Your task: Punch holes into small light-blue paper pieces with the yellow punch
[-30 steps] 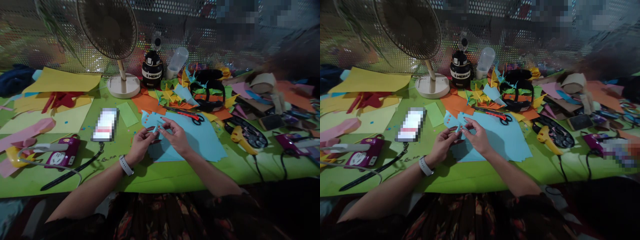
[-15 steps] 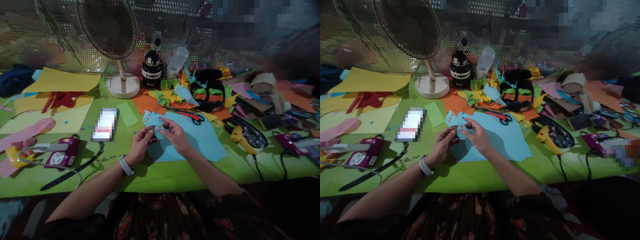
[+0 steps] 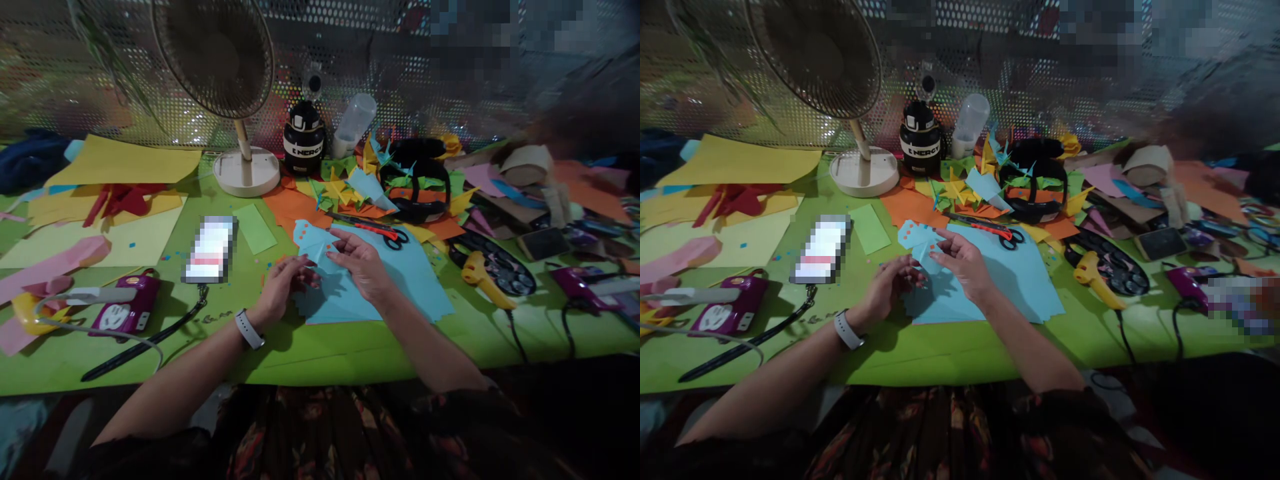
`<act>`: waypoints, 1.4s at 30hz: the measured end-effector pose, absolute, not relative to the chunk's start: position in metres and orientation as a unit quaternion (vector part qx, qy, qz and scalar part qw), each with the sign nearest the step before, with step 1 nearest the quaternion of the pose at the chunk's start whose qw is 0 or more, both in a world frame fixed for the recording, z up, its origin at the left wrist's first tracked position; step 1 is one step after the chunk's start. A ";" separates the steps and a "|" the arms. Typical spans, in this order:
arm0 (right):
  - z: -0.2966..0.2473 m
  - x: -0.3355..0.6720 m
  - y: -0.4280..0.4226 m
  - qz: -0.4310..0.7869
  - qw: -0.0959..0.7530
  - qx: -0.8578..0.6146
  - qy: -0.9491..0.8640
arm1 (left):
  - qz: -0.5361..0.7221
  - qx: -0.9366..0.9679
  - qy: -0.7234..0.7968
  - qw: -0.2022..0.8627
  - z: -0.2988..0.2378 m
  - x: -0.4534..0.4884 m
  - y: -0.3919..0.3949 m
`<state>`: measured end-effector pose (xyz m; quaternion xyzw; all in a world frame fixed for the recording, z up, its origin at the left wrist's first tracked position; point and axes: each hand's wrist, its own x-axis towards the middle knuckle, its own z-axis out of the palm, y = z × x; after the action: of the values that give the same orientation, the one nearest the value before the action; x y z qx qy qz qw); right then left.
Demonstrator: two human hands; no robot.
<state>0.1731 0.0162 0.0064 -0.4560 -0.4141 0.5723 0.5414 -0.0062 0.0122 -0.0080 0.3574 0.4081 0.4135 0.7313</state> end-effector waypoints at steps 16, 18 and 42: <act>0.009 0.168 0.012 0.522 0.506 -0.471 -0.499 | 0.394 0.386 0.354 0.755 -0.012 -0.004 0.007; 0.008 0.168 0.012 0.501 0.501 -0.477 -0.521 | 0.387 0.406 0.356 0.748 -0.010 -0.005 0.007; 0.007 0.394 -0.073 -0.109 0.170 -0.781 -0.591 | 0.509 0.401 0.369 0.667 0.034 -0.050 0.040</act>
<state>0.3938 -0.0730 0.0074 -0.7814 -0.5906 -0.1087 0.1698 -0.0499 0.0397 0.0338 0.4006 0.3694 0.5086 0.6666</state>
